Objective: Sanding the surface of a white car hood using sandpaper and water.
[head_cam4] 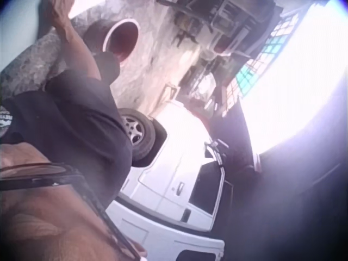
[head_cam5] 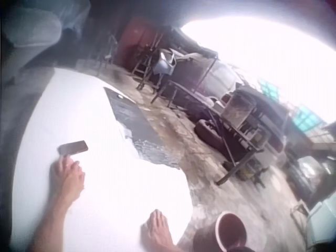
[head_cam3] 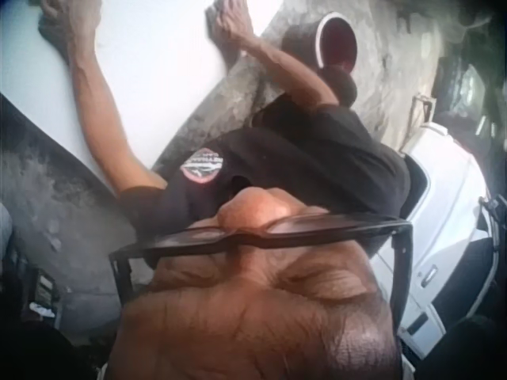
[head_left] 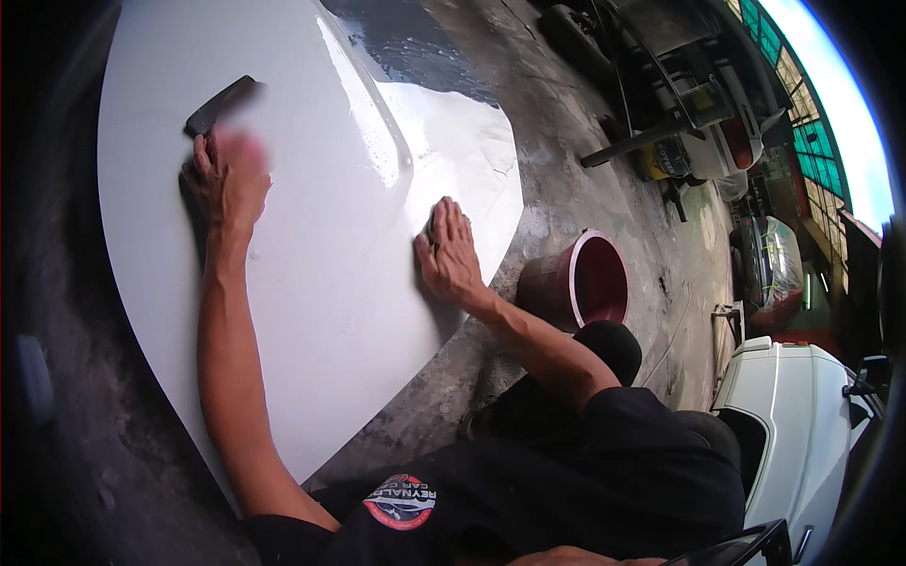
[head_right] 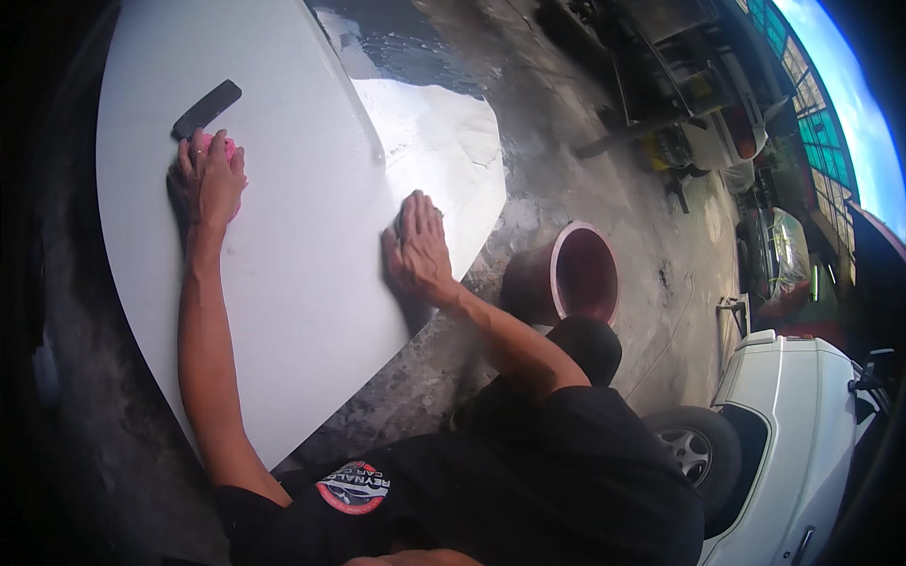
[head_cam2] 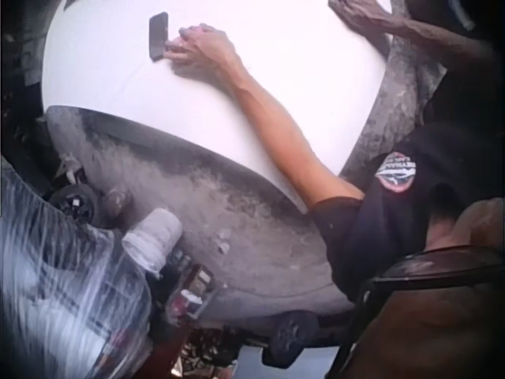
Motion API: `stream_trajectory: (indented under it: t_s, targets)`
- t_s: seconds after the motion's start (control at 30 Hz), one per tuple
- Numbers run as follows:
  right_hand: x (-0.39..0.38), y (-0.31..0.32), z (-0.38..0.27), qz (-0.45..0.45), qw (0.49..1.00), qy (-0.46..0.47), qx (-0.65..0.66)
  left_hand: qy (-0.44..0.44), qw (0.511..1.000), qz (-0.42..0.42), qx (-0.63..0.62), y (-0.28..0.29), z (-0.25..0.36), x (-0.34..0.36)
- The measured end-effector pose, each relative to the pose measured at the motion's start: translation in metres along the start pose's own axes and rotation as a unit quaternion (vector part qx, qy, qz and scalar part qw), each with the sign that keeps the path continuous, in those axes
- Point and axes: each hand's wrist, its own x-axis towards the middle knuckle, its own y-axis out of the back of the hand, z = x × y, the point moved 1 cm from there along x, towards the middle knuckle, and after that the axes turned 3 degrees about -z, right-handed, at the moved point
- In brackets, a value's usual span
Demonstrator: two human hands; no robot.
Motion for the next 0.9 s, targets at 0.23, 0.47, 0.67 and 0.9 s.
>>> stream_trajectory:
  t_s: [0.23,0.47,0.67,0.9]
  targets:
    - [0.028,0.009,0.042,-0.024,1.000,-0.006,0.001,-0.004,1.000,0.011,0.004,0.005,0.002,0.000]
    - [-0.062,0.004,-0.029,-0.167,0.968,0.186,-0.038,0.004,1.000,0.003,0.016,-0.002,0.000,0.001]
    - [0.050,0.010,0.026,0.019,0.993,-0.106,0.051,-0.014,0.999,0.034,-0.004,-0.003,-0.001,0.000]
    - [-0.038,0.004,-0.064,-0.175,0.937,0.303,-0.014,-0.033,0.997,0.074,0.000,0.000,0.001,-0.001]
